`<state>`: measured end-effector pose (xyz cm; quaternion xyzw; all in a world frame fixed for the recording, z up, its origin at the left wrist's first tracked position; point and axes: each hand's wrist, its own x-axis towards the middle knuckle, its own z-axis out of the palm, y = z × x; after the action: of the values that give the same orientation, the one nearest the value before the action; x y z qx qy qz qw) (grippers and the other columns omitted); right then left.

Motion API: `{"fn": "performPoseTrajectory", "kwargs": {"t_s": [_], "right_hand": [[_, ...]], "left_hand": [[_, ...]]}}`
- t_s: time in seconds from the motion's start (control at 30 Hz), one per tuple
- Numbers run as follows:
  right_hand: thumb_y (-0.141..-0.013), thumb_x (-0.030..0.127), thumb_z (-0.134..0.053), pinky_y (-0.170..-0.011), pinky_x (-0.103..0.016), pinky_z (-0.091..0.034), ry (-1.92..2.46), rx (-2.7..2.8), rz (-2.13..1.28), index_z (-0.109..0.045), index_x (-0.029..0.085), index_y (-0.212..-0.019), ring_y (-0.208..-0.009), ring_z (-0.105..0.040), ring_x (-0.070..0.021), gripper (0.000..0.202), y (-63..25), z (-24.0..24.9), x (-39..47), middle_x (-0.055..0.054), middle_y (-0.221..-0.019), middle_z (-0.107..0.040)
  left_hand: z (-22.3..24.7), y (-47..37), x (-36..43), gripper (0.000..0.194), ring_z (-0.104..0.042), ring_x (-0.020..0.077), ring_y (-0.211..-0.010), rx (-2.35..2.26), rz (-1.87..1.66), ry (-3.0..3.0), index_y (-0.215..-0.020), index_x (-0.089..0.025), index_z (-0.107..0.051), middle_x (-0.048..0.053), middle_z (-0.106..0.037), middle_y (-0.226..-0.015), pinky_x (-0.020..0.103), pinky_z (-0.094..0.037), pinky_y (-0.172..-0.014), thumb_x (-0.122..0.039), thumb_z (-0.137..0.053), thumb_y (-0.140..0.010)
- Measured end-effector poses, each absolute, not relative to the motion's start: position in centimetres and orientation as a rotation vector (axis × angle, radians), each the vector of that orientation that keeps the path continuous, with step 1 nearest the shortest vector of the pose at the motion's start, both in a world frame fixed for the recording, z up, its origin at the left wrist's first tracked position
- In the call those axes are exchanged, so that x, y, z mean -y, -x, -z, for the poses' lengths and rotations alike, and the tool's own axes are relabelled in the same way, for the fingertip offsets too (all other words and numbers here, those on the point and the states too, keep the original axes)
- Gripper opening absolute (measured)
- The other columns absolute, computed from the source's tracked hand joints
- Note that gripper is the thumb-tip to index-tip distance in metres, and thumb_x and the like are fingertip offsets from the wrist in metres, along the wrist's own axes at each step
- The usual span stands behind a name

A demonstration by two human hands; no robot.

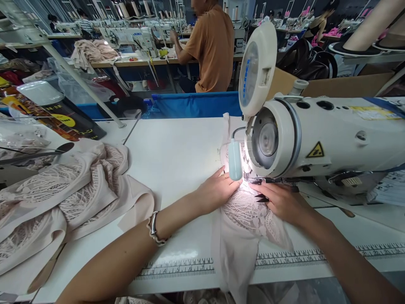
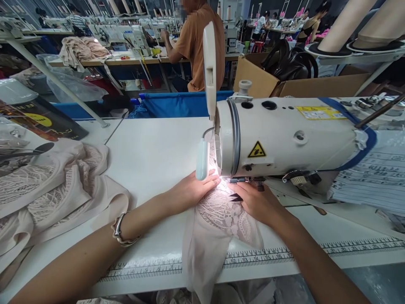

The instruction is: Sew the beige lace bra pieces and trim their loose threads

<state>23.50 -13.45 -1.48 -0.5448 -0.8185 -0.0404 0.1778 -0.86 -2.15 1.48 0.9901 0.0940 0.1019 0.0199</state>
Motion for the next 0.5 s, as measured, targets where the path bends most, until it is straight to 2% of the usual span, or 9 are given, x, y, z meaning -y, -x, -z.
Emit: {"fn": "performPoseTrajectory", "kwargs": {"t_s": [0.13, 0.27, 0.4, 0.5], "right_hand": [[-0.079, 0.004, -0.048, -0.091, -0.034, -0.058, 1.546, 2.324, 0.034, -0.061, 0.029, -0.137, -0.102, -0.069, -0.0226, 0.065, -23.4, 1.4, 13.5, -0.003, -0.111, -0.074], [-0.077, 0.003, -0.047, -0.092, -0.033, -0.058, 1.558, 2.283, -0.031, -0.065, 0.029, -0.132, -0.107, -0.069, -0.0217, 0.063, -23.6, 1.2, 13.6, -0.003, -0.116, -0.074], [-0.077, 0.004, -0.047, -0.083, -0.029, -0.061, 1.616, 2.241, -0.045, -0.067, 0.031, -0.128, -0.103, -0.071, -0.0205, 0.060, -23.8, 0.7, 14.0, -0.001, -0.116, -0.074], [-0.077, 0.005, -0.049, -0.071, -0.028, -0.062, 1.577, 2.250, -0.037, -0.071, 0.030, -0.120, -0.094, -0.073, -0.0208, 0.054, -23.7, 0.6, 14.2, -0.002, -0.106, -0.075]], "left_hand": [[-1.5, -0.1, 4.2, 0.036, -0.065, 0.0223, -0.096, -0.414, -0.433, -3.101, -0.106, -0.008, -0.063, 0.016, -0.069, -0.114, 0.044, -0.051, -0.095, 0.005, -0.031, -0.094], [-0.6, -0.9, 7.4, 0.027, -0.059, 0.0236, -0.101, -0.449, -0.489, -2.923, -0.118, -0.006, -0.058, 0.016, -0.064, -0.113, 0.039, -0.052, -0.092, -0.009, -0.039, -0.099], [-0.9, -0.3, 7.3, 0.018, -0.057, 0.0267, -0.097, -0.429, -0.377, -2.842, -0.110, -0.009, -0.061, 0.015, -0.061, -0.106, 0.040, -0.053, -0.084, -0.018, -0.053, -0.097], [-1.5, 0.3, 5.9, 0.015, -0.057, 0.0271, -0.106, -0.318, -0.369, -2.769, -0.099, -0.011, -0.063, 0.016, -0.062, -0.113, 0.040, -0.051, -0.091, -0.017, -0.049, -0.100]]}}
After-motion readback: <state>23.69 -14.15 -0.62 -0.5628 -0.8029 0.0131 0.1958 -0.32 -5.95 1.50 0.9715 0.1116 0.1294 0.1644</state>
